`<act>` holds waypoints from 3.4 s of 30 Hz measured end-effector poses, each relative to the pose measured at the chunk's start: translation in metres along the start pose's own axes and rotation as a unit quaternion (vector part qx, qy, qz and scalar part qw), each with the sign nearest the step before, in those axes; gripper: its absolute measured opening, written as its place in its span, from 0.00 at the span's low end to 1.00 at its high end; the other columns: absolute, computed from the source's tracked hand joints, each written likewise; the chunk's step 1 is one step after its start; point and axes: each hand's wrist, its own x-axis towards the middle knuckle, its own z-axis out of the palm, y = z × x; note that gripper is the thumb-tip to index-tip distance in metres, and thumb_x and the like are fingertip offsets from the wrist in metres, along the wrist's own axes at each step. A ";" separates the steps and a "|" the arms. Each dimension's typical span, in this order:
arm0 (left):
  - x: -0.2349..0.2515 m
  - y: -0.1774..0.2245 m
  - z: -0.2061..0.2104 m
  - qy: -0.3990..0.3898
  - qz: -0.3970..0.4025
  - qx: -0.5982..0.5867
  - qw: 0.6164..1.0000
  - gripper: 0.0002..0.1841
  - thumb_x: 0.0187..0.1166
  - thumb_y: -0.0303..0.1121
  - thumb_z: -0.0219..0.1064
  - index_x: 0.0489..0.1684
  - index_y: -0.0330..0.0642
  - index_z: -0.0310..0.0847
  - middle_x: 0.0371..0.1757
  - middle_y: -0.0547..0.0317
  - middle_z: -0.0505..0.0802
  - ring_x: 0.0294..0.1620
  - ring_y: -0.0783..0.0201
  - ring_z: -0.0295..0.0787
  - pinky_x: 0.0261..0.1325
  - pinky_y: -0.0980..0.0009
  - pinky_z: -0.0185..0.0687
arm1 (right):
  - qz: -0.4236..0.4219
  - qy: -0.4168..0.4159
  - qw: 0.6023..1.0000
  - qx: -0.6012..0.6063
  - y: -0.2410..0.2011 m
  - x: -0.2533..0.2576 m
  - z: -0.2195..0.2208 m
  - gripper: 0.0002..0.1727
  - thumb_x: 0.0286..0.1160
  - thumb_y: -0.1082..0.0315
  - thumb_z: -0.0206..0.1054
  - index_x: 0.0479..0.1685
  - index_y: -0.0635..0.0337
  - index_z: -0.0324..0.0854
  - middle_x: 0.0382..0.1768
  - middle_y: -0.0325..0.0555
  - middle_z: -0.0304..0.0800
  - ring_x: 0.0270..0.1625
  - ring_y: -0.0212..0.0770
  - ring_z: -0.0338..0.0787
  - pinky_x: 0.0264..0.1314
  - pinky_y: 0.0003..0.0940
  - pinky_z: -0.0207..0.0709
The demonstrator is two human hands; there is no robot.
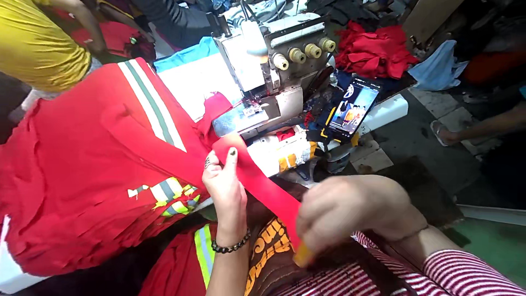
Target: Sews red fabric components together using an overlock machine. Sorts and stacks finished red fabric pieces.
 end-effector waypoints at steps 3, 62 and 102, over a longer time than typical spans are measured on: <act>-0.015 0.005 0.009 -0.047 -0.009 -0.026 0.999 0.10 0.74 0.17 0.71 0.49 0.36 0.87 0.40 0.62 0.96 0.41 0.69 0.95 0.49 0.69 0.93 | 0.045 0.031 0.995 -0.082 0.029 0.007 0.011 0.08 0.81 0.78 0.63 0.42 0.64 0.89 0.41 0.50 0.94 0.50 0.43 0.93 0.60 0.37 0.83; 0.060 -0.017 0.037 -0.148 0.310 0.518 0.783 0.15 0.90 0.28 0.53 0.64 0.35 0.82 0.59 0.40 0.91 0.60 0.43 0.90 0.60 0.47 0.84 | 0.268 0.507 0.819 0.022 0.177 0.022 -0.006 0.28 0.68 0.82 0.70 0.72 0.68 0.71 0.35 0.47 0.88 0.26 0.34 0.87 0.27 0.27 0.85; -0.008 0.035 -0.120 -0.174 -0.028 0.189 0.966 0.25 0.94 0.39 0.42 0.43 0.36 0.88 0.35 0.62 0.98 0.33 0.68 0.96 0.37 0.71 0.93 | 0.024 0.097 0.959 -0.264 0.166 0.057 0.087 0.13 0.76 0.81 0.62 0.50 0.60 0.90 0.42 0.49 0.94 0.49 0.46 0.93 0.56 0.42 0.84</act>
